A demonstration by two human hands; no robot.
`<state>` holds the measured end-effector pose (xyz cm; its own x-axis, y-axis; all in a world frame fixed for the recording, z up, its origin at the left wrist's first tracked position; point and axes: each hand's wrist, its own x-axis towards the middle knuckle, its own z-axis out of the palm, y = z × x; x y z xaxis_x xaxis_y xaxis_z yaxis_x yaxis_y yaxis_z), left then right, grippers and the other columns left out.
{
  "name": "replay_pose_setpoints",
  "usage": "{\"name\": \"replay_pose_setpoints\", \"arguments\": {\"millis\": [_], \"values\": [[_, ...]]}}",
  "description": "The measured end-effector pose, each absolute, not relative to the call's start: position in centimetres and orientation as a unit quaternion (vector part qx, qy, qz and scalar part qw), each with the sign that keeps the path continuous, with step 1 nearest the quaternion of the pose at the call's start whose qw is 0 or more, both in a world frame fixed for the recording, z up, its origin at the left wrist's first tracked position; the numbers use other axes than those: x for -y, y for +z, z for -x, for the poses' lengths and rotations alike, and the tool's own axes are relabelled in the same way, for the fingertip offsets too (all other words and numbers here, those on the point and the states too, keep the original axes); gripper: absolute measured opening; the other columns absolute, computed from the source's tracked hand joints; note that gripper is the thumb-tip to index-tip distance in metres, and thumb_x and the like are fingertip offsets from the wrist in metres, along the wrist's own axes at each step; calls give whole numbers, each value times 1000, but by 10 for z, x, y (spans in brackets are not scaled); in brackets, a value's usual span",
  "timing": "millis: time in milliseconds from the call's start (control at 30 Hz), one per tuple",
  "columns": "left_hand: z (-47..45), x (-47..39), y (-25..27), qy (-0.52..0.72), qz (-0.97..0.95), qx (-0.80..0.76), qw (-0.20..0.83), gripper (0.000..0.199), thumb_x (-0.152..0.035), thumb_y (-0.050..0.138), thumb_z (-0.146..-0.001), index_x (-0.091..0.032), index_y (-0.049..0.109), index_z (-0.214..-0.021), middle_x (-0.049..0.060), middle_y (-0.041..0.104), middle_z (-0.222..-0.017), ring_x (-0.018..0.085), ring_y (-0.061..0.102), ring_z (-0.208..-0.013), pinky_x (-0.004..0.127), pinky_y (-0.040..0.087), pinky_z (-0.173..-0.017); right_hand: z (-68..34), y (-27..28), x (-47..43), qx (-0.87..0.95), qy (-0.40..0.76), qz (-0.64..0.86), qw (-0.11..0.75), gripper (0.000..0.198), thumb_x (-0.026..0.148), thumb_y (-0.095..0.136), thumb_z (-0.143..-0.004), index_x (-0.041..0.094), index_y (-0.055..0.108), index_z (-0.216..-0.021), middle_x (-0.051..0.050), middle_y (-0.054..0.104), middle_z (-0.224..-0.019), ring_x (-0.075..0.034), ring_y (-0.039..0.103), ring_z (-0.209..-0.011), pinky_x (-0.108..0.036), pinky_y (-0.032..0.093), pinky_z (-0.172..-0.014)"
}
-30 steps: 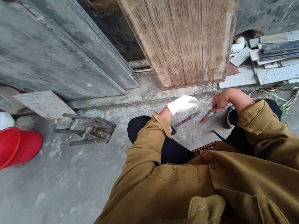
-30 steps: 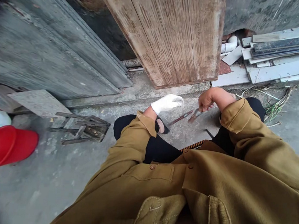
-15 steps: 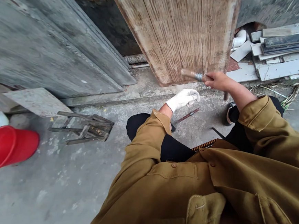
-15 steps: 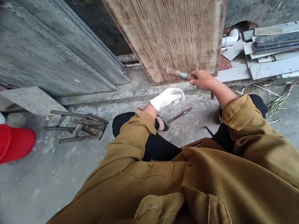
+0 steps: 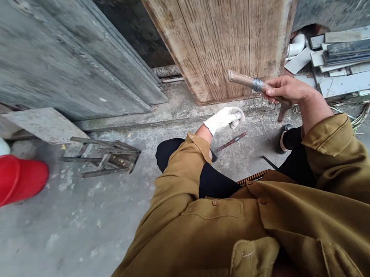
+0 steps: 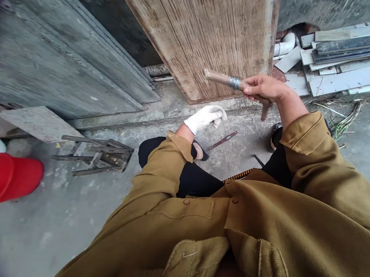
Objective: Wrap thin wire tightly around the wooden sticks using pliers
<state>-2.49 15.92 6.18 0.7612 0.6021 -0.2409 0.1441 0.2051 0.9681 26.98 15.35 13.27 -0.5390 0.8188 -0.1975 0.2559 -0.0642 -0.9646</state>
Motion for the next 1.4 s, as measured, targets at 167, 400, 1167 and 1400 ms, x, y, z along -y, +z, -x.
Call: {"name": "replay_pose_setpoints", "arguments": {"millis": [167,400,1167,1400], "values": [[22,-155,62,74,-648,-318,688,24,-38,72,-88,-14,71,-89,-4,51,-57,7,44,-49,20,38,-48,-253,114,-159,642,474,571,192,35,54,70,-95,21,70,-108,-5,64,-78,-18,56,-71,-32,49,-67],[22,-155,74,98,-669,-299,673,13,-24,66,-88,-13,69,-82,0,62,-70,6,47,-54,19,37,-51,-237,108,-159,749,274,600,-69,29,27,69,-95,12,77,-118,-14,75,-104,-27,69,-94,-38,50,-85],[17,-156,65,130,-620,-294,716,33,-44,74,-87,-11,73,-86,-7,45,-51,6,37,-45,21,40,-47,-232,100,-156,730,210,648,-56,26,36,68,-96,19,79,-112,-9,72,-89,-24,65,-85,-35,46,-78],[13,-155,62,97,-620,-333,704,25,-35,77,-83,-12,68,-77,0,63,-68,5,43,-49,21,37,-49,-237,110,-149,698,590,331,-234,48,64,76,-90,17,71,-93,2,57,-70,-11,51,-64,-26,42,-66]]}}
